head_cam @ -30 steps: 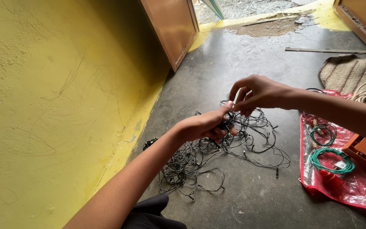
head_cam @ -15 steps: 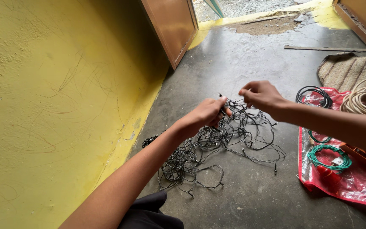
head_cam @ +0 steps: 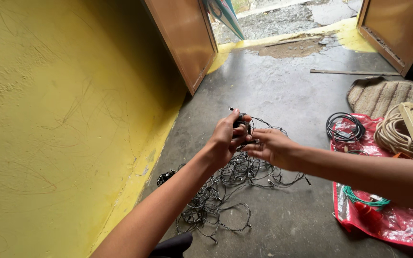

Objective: The person untangles a string of black wire lights on the floor, then coils the untangled portion into a neat bundle. The person handles the lights by hand, separating tangled sections and winding them into a compact coil.

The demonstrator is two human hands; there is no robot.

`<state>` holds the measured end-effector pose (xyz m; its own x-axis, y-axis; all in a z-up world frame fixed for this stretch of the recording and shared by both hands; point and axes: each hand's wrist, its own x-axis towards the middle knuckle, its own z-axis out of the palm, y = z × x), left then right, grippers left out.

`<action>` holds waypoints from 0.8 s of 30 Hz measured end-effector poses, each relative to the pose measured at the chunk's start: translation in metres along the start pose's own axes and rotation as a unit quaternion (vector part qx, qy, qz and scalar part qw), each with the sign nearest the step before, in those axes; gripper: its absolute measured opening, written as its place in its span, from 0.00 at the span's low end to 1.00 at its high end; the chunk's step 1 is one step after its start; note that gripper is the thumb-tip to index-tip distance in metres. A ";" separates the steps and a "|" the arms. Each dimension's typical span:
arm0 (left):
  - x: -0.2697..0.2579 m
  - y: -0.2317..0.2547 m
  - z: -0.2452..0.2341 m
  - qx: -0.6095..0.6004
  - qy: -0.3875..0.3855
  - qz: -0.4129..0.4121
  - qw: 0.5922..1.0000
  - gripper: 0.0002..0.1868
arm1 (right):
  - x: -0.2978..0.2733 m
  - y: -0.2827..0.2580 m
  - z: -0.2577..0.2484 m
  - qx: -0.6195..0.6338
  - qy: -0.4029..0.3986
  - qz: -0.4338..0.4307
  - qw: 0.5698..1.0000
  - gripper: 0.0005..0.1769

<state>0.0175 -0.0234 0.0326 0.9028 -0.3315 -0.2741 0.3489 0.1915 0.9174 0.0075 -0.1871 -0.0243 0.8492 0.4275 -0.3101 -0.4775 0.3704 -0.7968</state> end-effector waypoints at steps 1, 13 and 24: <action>-0.001 0.002 -0.001 -0.001 -0.018 0.002 1.000 0.23 | 0.007 -0.005 -0.005 0.009 -0.031 -0.038 0.999 0.24; -0.030 0.024 -0.003 0.059 -0.156 -0.043 0.985 0.44 | -0.018 -0.031 -0.009 0.028 -0.092 -0.021 0.995 0.32; -0.020 0.024 0.007 0.090 -0.150 -0.028 0.984 0.44 | -0.025 -0.068 -0.016 -0.017 -0.124 -0.112 0.986 0.31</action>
<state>0.0059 -0.0188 0.0618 0.7589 -0.6003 -0.2524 0.3205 0.0069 0.9472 0.0225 -0.2358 0.0291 0.8492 0.5280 0.0090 -0.2723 0.4525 -0.8492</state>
